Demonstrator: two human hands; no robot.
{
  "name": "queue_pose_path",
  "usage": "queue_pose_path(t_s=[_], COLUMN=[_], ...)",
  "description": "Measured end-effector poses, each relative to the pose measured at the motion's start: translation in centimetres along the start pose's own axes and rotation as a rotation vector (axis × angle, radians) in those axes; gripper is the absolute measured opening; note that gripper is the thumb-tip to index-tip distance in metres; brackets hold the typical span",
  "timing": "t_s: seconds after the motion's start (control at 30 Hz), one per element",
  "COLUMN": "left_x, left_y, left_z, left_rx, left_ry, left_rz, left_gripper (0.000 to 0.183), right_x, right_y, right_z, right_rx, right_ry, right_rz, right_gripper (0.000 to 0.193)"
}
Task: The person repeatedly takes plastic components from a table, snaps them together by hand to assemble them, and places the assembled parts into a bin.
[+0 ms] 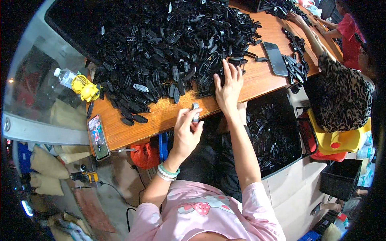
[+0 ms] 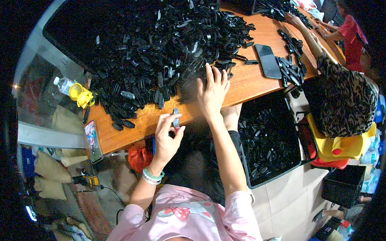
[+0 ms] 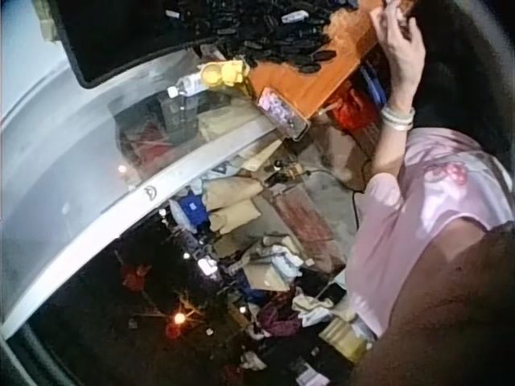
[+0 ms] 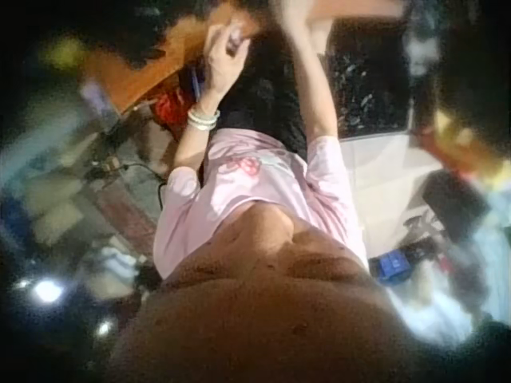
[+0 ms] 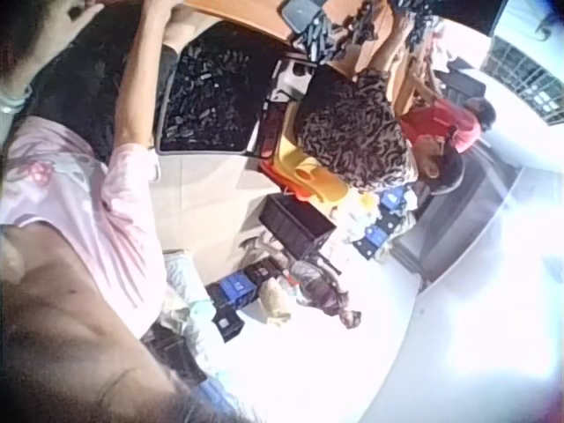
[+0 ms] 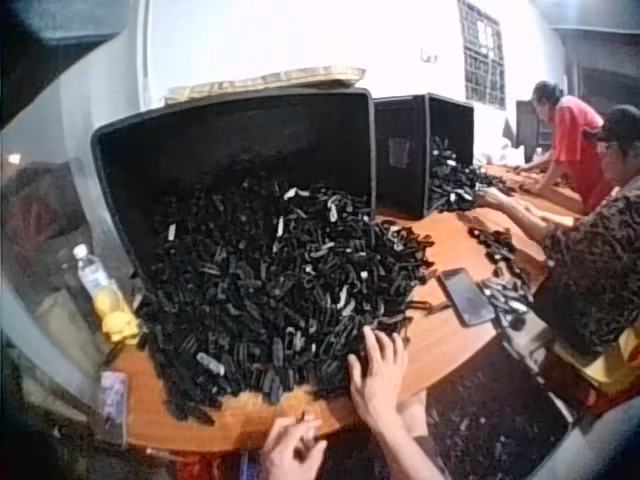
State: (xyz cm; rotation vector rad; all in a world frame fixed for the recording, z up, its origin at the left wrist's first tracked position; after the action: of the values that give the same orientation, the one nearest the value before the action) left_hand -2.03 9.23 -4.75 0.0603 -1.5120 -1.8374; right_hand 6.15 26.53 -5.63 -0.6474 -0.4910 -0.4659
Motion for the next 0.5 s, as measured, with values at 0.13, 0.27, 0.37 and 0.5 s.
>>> queue_pose_path(t_s=[0.13, 0.27, 0.37, 0.5], left_x=[-0.9, -0.5, -0.3, -0.2], left_y=[-0.8, -1.8, -1.8, -0.8], left_z=[0.1, 0.0, -0.2, -0.5], left_rx=[0.017, 0.066, 0.097, 0.097], left_ry=[-0.015, -0.006, -0.017, -0.101], left_rz=[-0.014, -0.060, -0.067, -0.080], left_gripper=[0.035, 0.029, 0.029, 0.030], right_x=[1.4, 4.7, 6.1, 5.5], right_y=[0.5, -0.1, -1.2, -3.8], right_z=[-0.1, -1.2, -4.2, -4.5], right_rx=[-0.039, -0.020, 0.109, 0.250], right_ry=[0.039, 0.146, -0.059, -0.164], right_rz=[0.381, 0.431, 0.165, -0.114], right_gripper=[0.048, 0.034, 0.023, 0.017])
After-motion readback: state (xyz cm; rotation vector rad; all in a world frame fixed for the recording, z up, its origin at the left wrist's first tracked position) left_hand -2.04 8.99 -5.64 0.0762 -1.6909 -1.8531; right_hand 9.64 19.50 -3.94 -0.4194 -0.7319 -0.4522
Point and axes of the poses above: each hand's wrist, its own z-axis towards the middle knuckle, its own x-axis out of the back of the hand, y = z × x, the point moved 5 cm from there along z, towards the middle knuckle, and after that the axes turned 8 degrees about x, right-handed, at the moved point
